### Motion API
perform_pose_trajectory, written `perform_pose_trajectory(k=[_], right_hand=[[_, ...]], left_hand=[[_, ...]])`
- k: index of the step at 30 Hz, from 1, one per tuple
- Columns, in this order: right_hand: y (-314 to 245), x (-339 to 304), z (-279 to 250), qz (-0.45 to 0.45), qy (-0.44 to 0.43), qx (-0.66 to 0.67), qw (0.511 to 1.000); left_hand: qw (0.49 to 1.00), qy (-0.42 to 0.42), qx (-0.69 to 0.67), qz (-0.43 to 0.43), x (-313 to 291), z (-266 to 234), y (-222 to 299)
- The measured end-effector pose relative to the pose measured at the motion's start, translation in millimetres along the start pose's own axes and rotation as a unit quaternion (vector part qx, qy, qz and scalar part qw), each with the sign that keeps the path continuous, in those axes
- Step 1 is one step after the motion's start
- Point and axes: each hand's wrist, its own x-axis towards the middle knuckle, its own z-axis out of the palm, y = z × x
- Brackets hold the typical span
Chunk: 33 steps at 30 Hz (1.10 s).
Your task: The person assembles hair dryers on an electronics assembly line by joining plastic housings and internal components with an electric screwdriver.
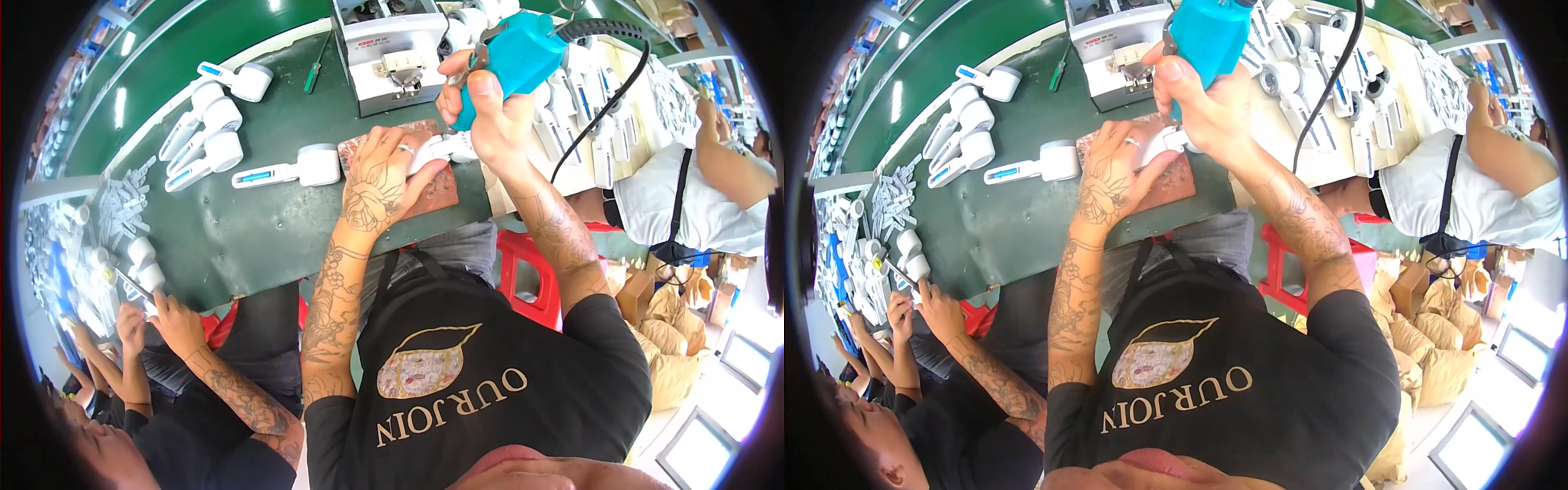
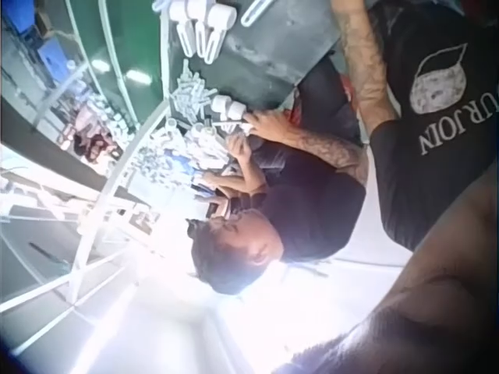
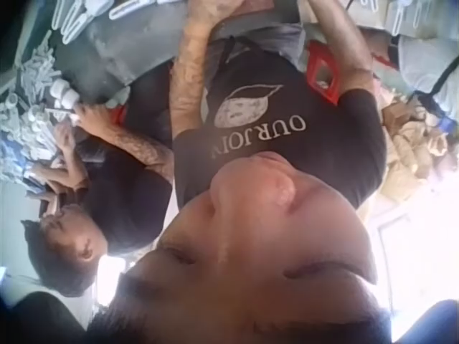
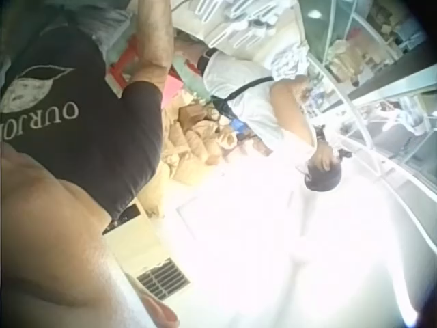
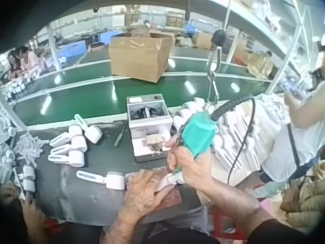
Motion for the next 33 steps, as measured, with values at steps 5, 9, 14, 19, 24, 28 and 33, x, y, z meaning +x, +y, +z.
perform_pose_trajectory(k=[5, 9, 14, 19, 24, 28, 33], right_hand=[[9, -5, -1, 0.013, 0.002, 0.031, 0.999], [23, -7, -4, 0.018, -0.003, 0.021, 1.0], [29, -7, -4, 0.024, 0.014, 0.027, 0.999], [19, -2, 1, 0.033, 0.011, 0.006, 0.999], [7, 28, 22, -0.071, 0.033, -0.008, 0.997], [17, 53, 31, -0.095, 0.03, 0.057, 0.993], [44, 64, 28, -0.113, 0.003, 0.02, 0.993]], left_hand=[[1.0, 0.003, -0.003, -0.001, -1, 2, 0], [1.0, 0.001, 0.011, -0.002, -1, 4, 0], [0.999, -0.005, 0.045, -0.007, 0, 5, 2], [0.999, -0.008, 0.043, -0.008, -1, 5, 0], [1.0, 0.007, 0.003, -0.025, -2, 3, 3], [0.999, 0.021, 0.009, -0.037, -7, 6, 5], [0.999, 0.02, -0.011, -0.035, -5, 6, 4]])
